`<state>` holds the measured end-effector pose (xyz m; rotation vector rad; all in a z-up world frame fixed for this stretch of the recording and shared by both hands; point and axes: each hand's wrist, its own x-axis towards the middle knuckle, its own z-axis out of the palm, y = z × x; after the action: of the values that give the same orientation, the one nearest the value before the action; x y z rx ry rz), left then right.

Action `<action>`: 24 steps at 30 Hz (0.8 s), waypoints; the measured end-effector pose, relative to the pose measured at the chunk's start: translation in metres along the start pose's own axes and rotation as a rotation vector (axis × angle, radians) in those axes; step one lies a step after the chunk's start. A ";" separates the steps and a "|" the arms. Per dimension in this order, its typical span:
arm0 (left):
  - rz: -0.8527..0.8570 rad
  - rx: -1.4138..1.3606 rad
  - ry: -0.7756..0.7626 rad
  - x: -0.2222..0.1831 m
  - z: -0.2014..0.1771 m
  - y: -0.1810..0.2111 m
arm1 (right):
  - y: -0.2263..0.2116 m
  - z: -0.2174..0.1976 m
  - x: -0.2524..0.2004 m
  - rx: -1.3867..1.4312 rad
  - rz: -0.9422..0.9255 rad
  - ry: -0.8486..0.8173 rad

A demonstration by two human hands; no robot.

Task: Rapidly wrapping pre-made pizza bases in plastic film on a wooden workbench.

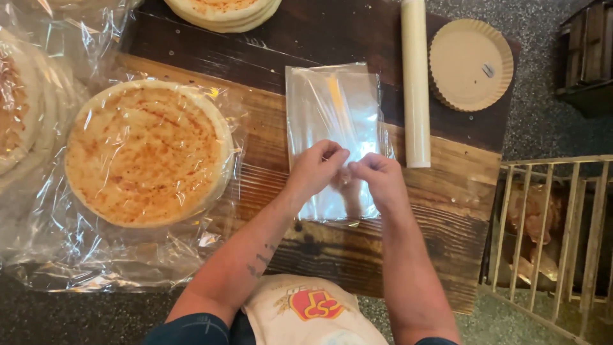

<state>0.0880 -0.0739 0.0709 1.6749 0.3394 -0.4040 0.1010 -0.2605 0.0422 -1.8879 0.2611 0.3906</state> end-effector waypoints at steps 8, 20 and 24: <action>0.077 0.389 -0.043 -0.029 -0.007 0.025 | -0.023 0.025 -0.029 0.700 0.378 0.013; -0.086 -0.496 0.188 -0.028 -0.048 0.022 | -0.008 0.035 -0.026 0.361 0.117 0.203; -0.096 -1.183 0.495 -0.020 -0.099 0.019 | 0.047 0.040 0.000 -0.707 -0.698 0.204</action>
<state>0.0856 0.0216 0.1086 0.5625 0.8291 0.1688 0.0783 -0.2395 -0.0110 -2.5531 -0.4649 -0.2264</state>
